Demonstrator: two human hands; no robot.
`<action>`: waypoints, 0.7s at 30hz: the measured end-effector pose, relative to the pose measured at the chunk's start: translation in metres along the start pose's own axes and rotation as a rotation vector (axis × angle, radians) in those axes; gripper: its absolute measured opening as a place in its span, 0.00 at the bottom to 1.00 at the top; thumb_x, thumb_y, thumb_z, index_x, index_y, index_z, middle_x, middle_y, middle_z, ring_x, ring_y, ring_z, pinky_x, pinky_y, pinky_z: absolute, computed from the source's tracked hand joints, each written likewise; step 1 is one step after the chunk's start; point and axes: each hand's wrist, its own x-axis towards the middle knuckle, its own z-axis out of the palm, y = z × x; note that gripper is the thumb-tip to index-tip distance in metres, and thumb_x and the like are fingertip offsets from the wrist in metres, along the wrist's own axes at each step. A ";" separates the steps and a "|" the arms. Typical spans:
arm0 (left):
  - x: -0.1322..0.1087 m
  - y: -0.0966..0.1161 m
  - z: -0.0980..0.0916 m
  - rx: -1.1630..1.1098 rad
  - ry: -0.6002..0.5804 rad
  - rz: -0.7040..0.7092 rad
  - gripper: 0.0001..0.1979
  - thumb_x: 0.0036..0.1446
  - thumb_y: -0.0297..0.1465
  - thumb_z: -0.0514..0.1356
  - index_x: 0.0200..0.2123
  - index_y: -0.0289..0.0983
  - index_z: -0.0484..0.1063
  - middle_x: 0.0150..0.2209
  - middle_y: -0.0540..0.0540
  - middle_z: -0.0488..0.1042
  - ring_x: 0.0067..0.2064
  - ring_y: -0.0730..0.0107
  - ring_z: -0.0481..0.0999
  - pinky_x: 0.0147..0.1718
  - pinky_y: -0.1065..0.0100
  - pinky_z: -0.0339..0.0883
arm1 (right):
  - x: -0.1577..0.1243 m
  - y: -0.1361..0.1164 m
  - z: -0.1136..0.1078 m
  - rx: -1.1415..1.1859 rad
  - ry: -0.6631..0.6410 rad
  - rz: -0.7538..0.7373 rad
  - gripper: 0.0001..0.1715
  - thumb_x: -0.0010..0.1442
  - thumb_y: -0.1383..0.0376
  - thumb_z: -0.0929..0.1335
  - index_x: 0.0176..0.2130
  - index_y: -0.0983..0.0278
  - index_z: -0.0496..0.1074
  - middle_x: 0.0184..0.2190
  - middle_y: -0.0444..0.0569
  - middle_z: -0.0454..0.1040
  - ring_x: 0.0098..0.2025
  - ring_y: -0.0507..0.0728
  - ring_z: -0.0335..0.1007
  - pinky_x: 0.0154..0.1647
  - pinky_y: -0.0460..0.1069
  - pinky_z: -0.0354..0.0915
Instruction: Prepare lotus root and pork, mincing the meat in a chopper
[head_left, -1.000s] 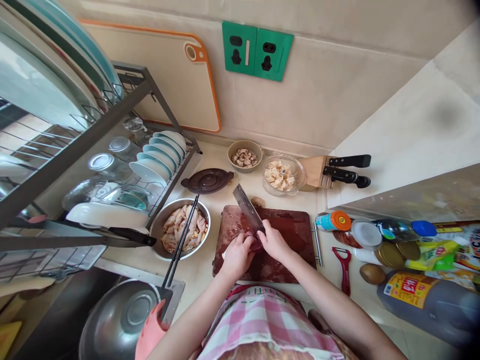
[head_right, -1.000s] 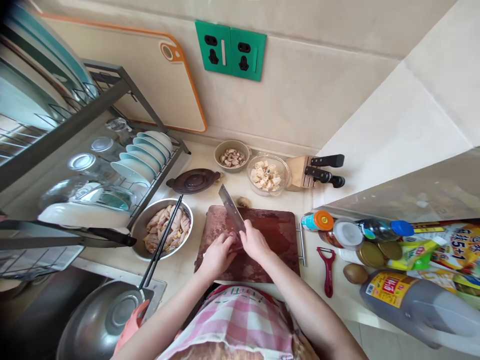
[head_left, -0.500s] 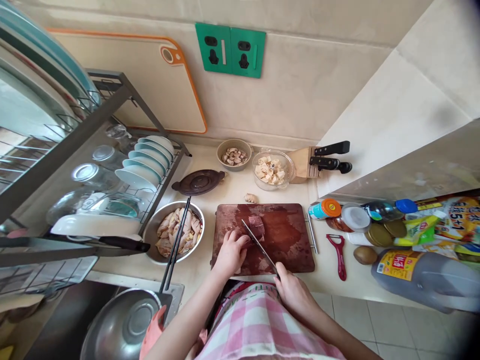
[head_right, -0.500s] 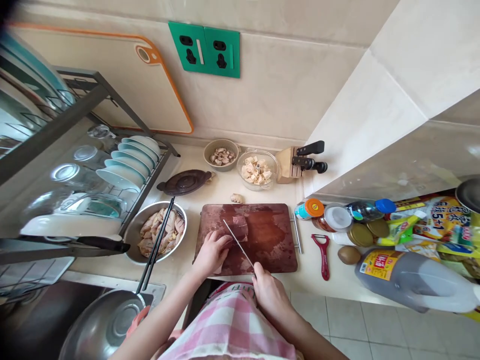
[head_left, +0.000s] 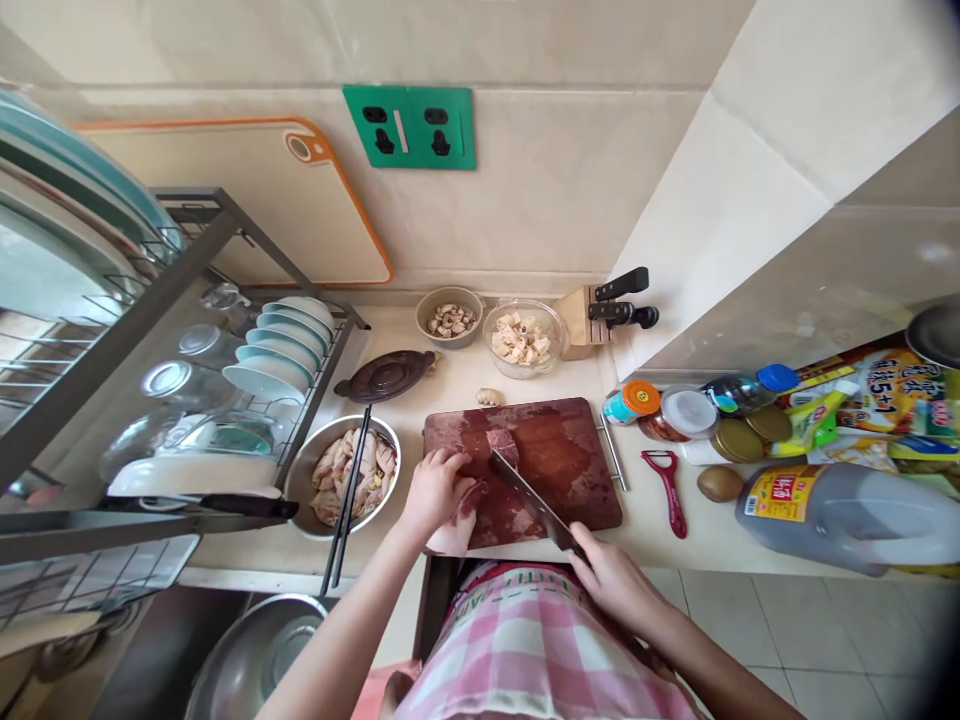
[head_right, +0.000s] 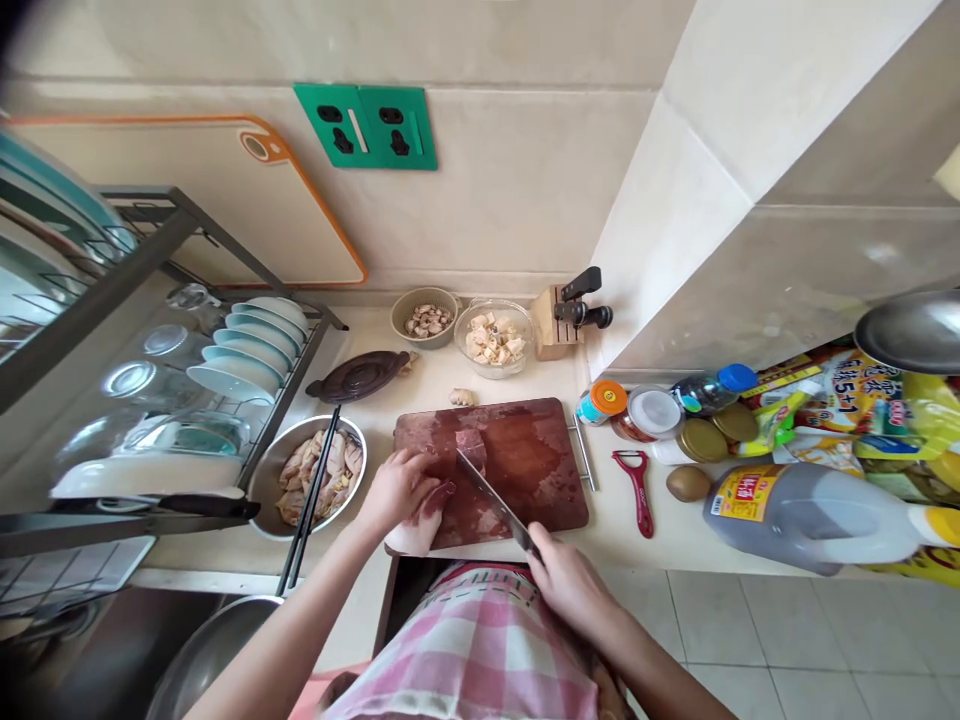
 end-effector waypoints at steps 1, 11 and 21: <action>0.011 0.002 -0.005 0.024 -0.004 0.067 0.18 0.54 0.28 0.57 0.49 0.43 0.70 0.48 0.43 0.70 0.53 0.55 0.65 0.51 0.57 0.59 | -0.014 0.014 -0.001 0.078 0.022 0.001 0.15 0.63 0.61 0.56 0.47 0.62 0.63 0.35 0.50 0.77 0.37 0.59 0.75 0.34 0.48 0.65; 0.091 0.041 0.000 0.145 -0.331 0.445 0.15 0.46 0.26 0.61 0.41 0.40 0.72 0.42 0.41 0.73 0.49 0.54 0.70 0.52 0.58 0.58 | -0.051 0.065 -0.010 0.403 0.479 0.192 0.26 0.60 0.48 0.58 0.48 0.62 0.66 0.23 0.47 0.75 0.26 0.57 0.73 0.24 0.46 0.65; 0.041 0.092 0.062 -0.067 0.048 0.123 0.21 0.52 0.37 0.63 0.48 0.40 0.65 0.48 0.43 0.69 0.50 0.58 0.68 0.49 0.58 0.63 | -0.016 0.055 -0.026 0.117 0.359 -0.030 0.22 0.65 0.58 0.53 0.52 0.64 0.62 0.42 0.57 0.76 0.41 0.60 0.74 0.39 0.50 0.67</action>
